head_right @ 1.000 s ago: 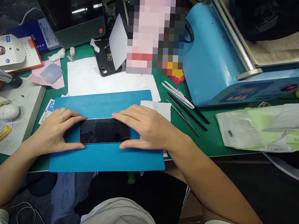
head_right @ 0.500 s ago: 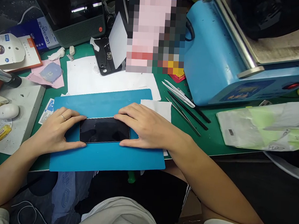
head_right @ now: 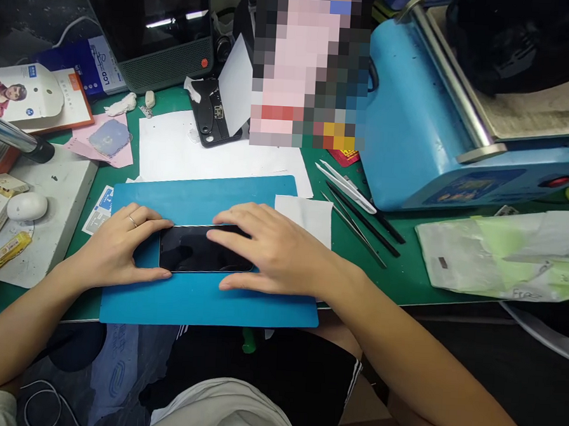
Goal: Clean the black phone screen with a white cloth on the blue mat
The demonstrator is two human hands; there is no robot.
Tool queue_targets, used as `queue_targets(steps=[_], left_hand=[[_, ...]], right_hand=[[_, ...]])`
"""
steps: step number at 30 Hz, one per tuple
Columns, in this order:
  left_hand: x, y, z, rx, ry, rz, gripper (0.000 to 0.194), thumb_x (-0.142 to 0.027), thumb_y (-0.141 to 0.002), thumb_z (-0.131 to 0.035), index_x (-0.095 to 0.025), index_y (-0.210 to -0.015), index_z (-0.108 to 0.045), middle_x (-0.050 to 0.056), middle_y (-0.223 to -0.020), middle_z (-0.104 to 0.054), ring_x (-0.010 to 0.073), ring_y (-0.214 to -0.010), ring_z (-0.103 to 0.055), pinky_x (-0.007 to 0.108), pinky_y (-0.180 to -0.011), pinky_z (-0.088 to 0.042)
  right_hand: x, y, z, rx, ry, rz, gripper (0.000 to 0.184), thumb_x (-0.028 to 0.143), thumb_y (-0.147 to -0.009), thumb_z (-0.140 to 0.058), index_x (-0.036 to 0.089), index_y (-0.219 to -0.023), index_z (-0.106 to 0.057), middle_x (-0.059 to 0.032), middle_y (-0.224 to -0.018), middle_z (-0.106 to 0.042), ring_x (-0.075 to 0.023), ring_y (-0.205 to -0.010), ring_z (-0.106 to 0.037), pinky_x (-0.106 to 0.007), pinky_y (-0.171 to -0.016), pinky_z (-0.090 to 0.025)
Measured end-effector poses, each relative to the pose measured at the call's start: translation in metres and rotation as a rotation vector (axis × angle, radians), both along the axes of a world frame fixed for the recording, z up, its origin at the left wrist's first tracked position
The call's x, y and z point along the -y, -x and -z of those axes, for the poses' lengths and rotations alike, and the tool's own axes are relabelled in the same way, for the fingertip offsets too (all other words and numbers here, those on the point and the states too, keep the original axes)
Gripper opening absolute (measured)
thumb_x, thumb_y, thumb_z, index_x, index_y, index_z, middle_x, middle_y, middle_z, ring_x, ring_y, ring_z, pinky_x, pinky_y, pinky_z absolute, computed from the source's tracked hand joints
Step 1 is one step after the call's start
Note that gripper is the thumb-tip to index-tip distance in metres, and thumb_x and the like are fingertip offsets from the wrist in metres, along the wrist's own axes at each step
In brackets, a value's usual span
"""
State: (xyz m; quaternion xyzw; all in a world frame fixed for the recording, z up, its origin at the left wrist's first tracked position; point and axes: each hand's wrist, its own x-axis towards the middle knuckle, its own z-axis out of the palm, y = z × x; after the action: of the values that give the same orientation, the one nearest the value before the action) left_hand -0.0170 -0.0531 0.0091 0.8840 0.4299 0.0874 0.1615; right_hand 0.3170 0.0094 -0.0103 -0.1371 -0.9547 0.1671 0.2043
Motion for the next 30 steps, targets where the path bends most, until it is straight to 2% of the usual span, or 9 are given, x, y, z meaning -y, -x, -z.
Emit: queue_targets(steps=[6, 9, 11, 15, 17, 21, 25, 30], left_hand=[[0.001, 0.0, 0.002, 0.007, -0.008, 0.001, 0.072, -0.071, -0.095, -0.072, -0.014, -0.139, -0.063, 0.015, -0.121, -0.07, 0.0308, -0.102, -0.062, 0.048, -0.089, -0.054], [0.002, 0.0, 0.002, 0.018, -0.005, -0.007, 0.072, -0.07, -0.094, -0.074, -0.015, -0.14, -0.062, 0.015, -0.121, -0.07, 0.0308, -0.102, -0.062, 0.047, -0.088, -0.054], [0.002, 0.0, 0.003, 0.022, -0.008, -0.01, 0.071, -0.069, -0.094, -0.074, -0.014, -0.137, -0.064, 0.015, -0.119, -0.069, 0.0313, -0.101, -0.063, 0.047, -0.087, -0.054], [0.002, -0.003, 0.005, 0.024, 0.005, -0.025, 0.067, -0.067, -0.092, -0.075, -0.013, -0.131, -0.065, 0.015, -0.117, -0.068, 0.0328, -0.101, -0.063, 0.047, -0.085, -0.054], [0.001, -0.003, 0.005, 0.033, 0.019, -0.031, 0.066, -0.064, -0.09, -0.078, -0.015, -0.131, -0.065, 0.016, -0.122, -0.068, 0.0338, -0.104, -0.063, 0.048, -0.087, -0.054], [-0.001, -0.004, 0.003, 0.047, 0.014, -0.017, 0.063, -0.06, -0.09, -0.08, -0.015, -0.13, -0.063, 0.015, -0.12, -0.068, 0.0319, -0.101, -0.063, 0.047, -0.086, -0.054], [-0.001, -0.004, 0.001, 0.028, -0.001, -0.009, 0.065, -0.065, -0.091, -0.076, -0.015, -0.131, -0.062, 0.014, -0.118, -0.068, 0.03, -0.098, -0.061, 0.046, -0.084, -0.054], [-0.001, -0.002, 0.001, 0.032, 0.003, -0.01, 0.067, -0.066, -0.092, -0.076, -0.017, -0.135, -0.062, 0.014, -0.121, -0.069, 0.0305, -0.101, -0.062, 0.047, -0.087, -0.055]], right_hand=[[-0.004, 0.04, -0.022, 0.054, 0.017, -0.128, 0.061, 0.063, -0.104, -0.064, 0.01, -0.134, -0.072, -0.0248, -0.141, -0.068, -0.0373, -0.128, -0.066, -0.054, -0.104, -0.058], [-0.01, 0.056, -0.02, -0.013, 0.072, -0.179, 0.068, 0.069, -0.1, -0.067, 0.01, -0.133, -0.073, -0.0253, -0.143, -0.067, -0.037, -0.132, -0.064, -0.056, -0.109, -0.056], [-0.011, 0.062, -0.015, -0.037, 0.078, -0.199, 0.074, 0.074, -0.096, -0.069, 0.011, -0.134, -0.073, -0.0266, -0.149, -0.064, -0.04, -0.143, -0.058, -0.062, -0.118, -0.051], [-0.005, 0.067, -0.007, 0.023, 0.022, -0.174, 0.082, 0.083, -0.088, -0.071, 0.017, -0.136, -0.073, -0.0256, -0.173, -0.043, -0.0488, -0.164, -0.032, -0.08, -0.129, -0.028], [-0.003, 0.067, -0.006, 0.063, 0.006, -0.163, 0.083, 0.085, -0.087, -0.071, 0.019, -0.139, -0.071, -0.0238, -0.179, -0.034, -0.0493, -0.168, -0.024, -0.083, -0.129, -0.023], [0.0, 0.067, -0.008, 0.091, 0.002, -0.171, 0.083, 0.084, -0.088, -0.07, 0.02, -0.142, -0.069, -0.0227, -0.181, -0.032, -0.0485, -0.17, -0.02, -0.083, -0.13, -0.02], [-0.002, 0.065, -0.008, 0.109, 0.038, -0.178, 0.079, 0.081, -0.089, -0.072, 0.021, -0.14, -0.071, -0.0214, -0.181, -0.032, -0.0486, -0.17, -0.02, -0.083, -0.131, -0.019], [-0.008, 0.061, -0.006, 0.093, 0.087, -0.171, 0.082, 0.081, -0.085, -0.076, 0.02, -0.139, -0.074, -0.0239, -0.181, -0.031, -0.0501, -0.17, -0.019, -0.084, -0.13, -0.017]])
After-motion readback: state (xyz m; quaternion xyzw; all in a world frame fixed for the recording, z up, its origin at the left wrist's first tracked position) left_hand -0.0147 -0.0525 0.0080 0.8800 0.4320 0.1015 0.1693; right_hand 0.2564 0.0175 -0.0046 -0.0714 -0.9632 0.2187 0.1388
